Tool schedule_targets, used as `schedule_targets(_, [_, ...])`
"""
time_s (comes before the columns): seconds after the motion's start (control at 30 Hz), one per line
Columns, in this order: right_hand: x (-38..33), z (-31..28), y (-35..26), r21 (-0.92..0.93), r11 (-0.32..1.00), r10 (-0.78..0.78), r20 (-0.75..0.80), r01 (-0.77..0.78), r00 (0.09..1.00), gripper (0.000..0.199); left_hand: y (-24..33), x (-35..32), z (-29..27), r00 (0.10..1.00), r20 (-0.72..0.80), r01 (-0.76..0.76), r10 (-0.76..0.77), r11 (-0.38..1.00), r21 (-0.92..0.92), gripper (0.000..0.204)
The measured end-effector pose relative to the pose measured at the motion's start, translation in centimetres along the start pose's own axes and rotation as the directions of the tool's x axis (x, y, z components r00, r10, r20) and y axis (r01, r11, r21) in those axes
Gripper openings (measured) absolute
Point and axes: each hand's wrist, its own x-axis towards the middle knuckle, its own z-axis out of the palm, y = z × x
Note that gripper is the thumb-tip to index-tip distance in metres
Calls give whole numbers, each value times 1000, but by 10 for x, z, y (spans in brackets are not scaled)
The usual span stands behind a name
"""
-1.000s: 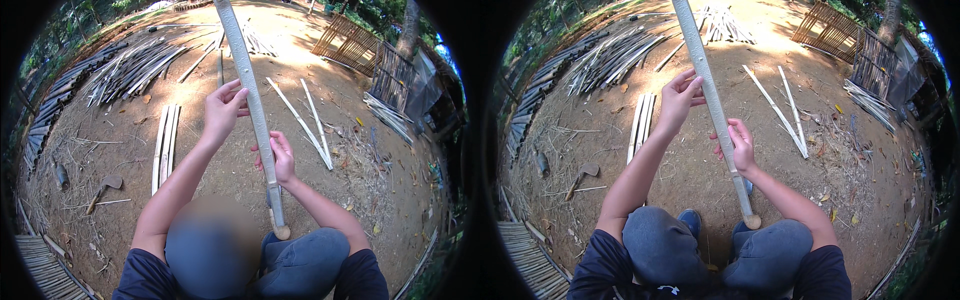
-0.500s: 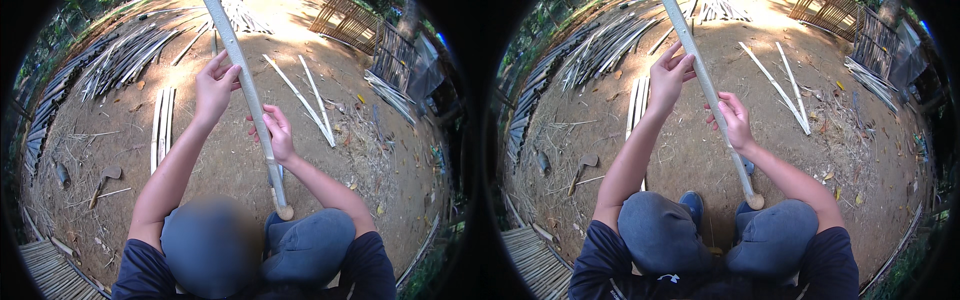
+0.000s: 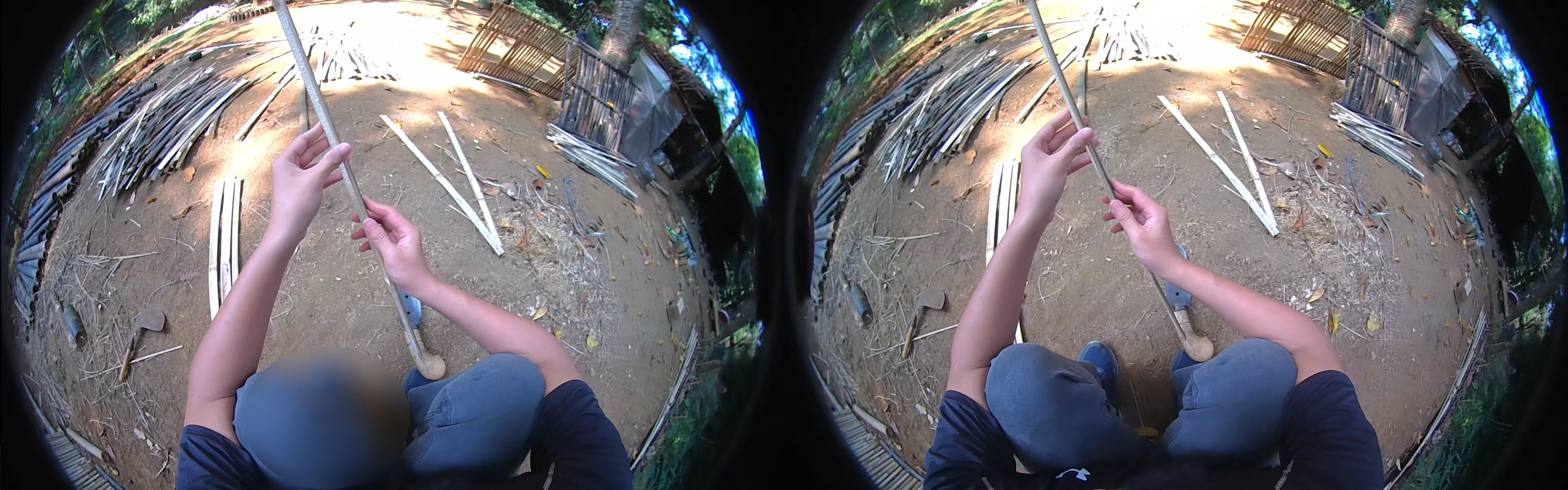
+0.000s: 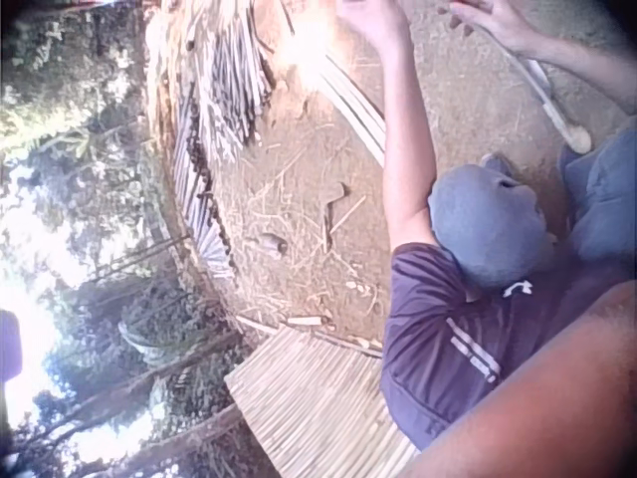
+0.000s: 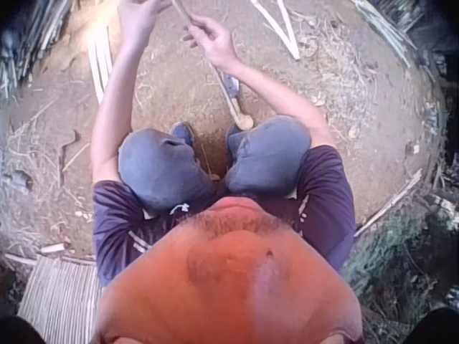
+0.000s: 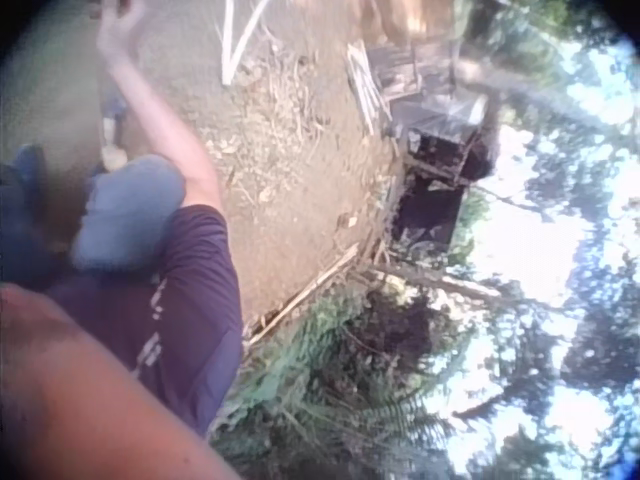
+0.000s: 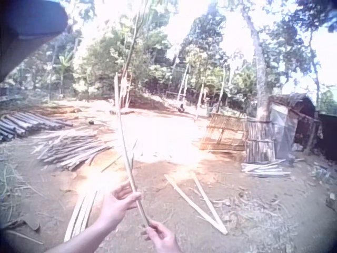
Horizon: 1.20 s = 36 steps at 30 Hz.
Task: The person scrapes a strip of bamboo with a knife and kemudian handles the strip to check its surface.
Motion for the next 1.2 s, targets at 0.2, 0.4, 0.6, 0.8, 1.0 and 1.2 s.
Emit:
schedule_targets(0.2, [0,-5,-2,-1,1000,23,-100,-23,995,39,-2,-2,7,995,93,-27,27,1000,4,71])
schedule_targets(0.4, [-2,-3,-1,-84,996,2,-140,-14,990,38,-3,-4,6,993,102,-61,57,998,32,75])
schedule_targets(0.6, [-2,-4,-5,-60,998,0,-121,-7,993,40,2,-4,7,997,79,-9,8,1000,9,65])
schedule_targets(0.8, [-2,-4,-3,-130,991,-38,-102,25,994,41,1,-3,8,998,56,-18,19,1000,-19,62])
schedule_targets(1.0, [-3,-4,-6,-78,997,-23,-134,13,991,37,1,-3,6,996,84,-6,7,1000,-6,62])
schedule_targets(1.2, [-2,-6,-4,-170,984,-69,-99,52,993,40,1,-1,7,997,82,-8,10,1000,-21,64])
